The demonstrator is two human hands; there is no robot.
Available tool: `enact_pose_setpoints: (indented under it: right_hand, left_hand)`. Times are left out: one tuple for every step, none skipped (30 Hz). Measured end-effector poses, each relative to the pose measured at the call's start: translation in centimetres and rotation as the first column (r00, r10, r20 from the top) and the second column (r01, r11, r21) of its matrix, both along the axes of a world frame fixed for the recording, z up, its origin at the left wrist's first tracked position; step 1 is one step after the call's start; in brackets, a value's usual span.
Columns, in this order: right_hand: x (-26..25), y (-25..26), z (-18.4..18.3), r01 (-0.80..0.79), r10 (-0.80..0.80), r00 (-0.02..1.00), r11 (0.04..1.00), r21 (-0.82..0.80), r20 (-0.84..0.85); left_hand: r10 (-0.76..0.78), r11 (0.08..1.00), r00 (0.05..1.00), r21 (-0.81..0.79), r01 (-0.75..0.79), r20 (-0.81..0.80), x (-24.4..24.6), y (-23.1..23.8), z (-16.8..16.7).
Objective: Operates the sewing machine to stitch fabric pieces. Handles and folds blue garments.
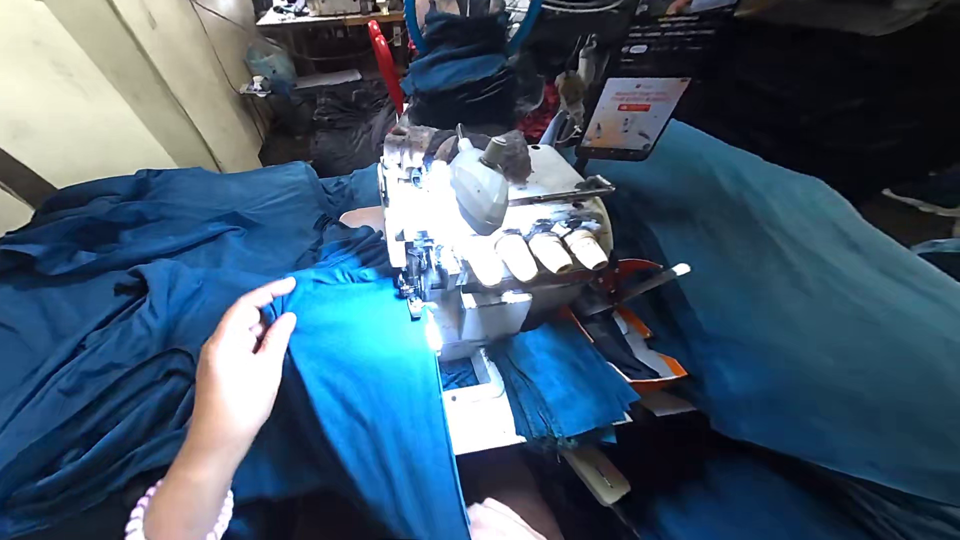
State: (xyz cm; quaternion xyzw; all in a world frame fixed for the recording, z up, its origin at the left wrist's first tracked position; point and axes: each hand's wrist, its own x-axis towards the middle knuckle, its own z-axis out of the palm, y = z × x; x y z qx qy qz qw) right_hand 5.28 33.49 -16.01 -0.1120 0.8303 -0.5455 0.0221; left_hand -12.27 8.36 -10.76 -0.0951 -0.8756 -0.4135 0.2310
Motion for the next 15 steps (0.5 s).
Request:
enact_pose_setpoints:
  right_hand:
    - [-0.6,-0.1,0.1,-0.002,0.002,1.0,1.0,-0.001,-0.007]
    - [-1.2,-0.2,0.3,-0.008,0.008,1.0,1.0,-0.004,-0.005]
    - [-1.9,-0.3,0.4,-0.005,0.005,1.0,1.0,-0.015,0.0]
    - [-2.4,-0.5,0.6,0.005,-0.005,1.0,0.999,-0.034,0.008]
    - [-3.0,-0.7,0.8,0.026,-0.025,0.999,0.998,-0.059,0.023]
    - [-3.5,-1.0,1.0,0.052,-0.048,0.998,0.994,-0.092,0.045]
    - [-4.0,-1.2,1.1,0.076,-0.067,0.995,0.988,-0.134,0.07]
    - [-4.5,-1.4,1.2,0.101,-0.084,0.991,0.979,-0.177,0.101]
    - [-5.0,-1.4,1.2,0.12,-0.092,0.987,0.968,-0.22,0.132]
    - [-5.3,-1.4,1.1,0.133,-0.094,0.982,0.957,-0.258,0.161]
    - [-5.5,-1.3,1.0,0.141,-0.089,0.978,0.949,-0.283,0.186]
    - [-5.7,-1.2,0.9,0.138,-0.08,0.977,0.945,-0.297,0.199]
    - [-5.8,-1.1,0.7,0.132,-0.069,0.976,0.943,-0.304,0.208]
    - [-5.8,-1.0,0.6,0.133,-0.065,0.974,0.94,-0.314,0.218]
    - [-5.7,-0.9,0.5,0.145,-0.07,0.97,0.935,-0.324,0.233]
  left_hand:
    - [0.001,0.999,1.0,-0.045,-0.002,-0.018,-0.9,-0.1,1.0]
    - [-0.005,0.997,0.999,-0.073,0.001,-0.042,-1.8,0.0,2.2]
    - [-0.016,0.994,0.998,-0.11,0.009,-0.068,-2.7,0.1,3.4]
    - [-0.033,0.991,0.994,-0.136,0.018,-0.107,-3.4,0.3,4.6]
    - [-0.05,0.984,0.988,-0.178,0.024,-0.146,-4.0,0.4,5.6]
    - [-0.055,0.969,0.983,-0.246,0.01,-0.176,-4.4,0.5,6.6]
    - [-0.036,0.945,0.983,-0.326,-0.025,-0.181,-4.6,0.7,7.4]
    - [0.018,0.91,0.988,-0.407,-0.079,-0.151,-4.5,1.0,8.1]
    - [0.072,0.877,0.989,-0.465,-0.124,-0.128,-4.2,1.4,8.5]
    - [0.105,0.867,0.989,-0.477,-0.144,-0.107,-3.4,2.2,8.5]
    - [0.101,0.866,0.988,-0.479,-0.143,-0.113,-2.1,3.1,7.9]
    - [0.065,0.866,0.989,-0.484,-0.124,-0.136,-0.4,4.4,6.7]
    - [0.022,0.862,0.986,-0.496,-0.101,-0.162,1.5,5.9,5.0]
    - [-0.004,0.857,0.987,-0.509,-0.079,-0.159,3.5,7.3,3.2]
    - [-0.003,0.851,0.994,-0.522,-0.055,-0.109,5.2,8.5,1.8]
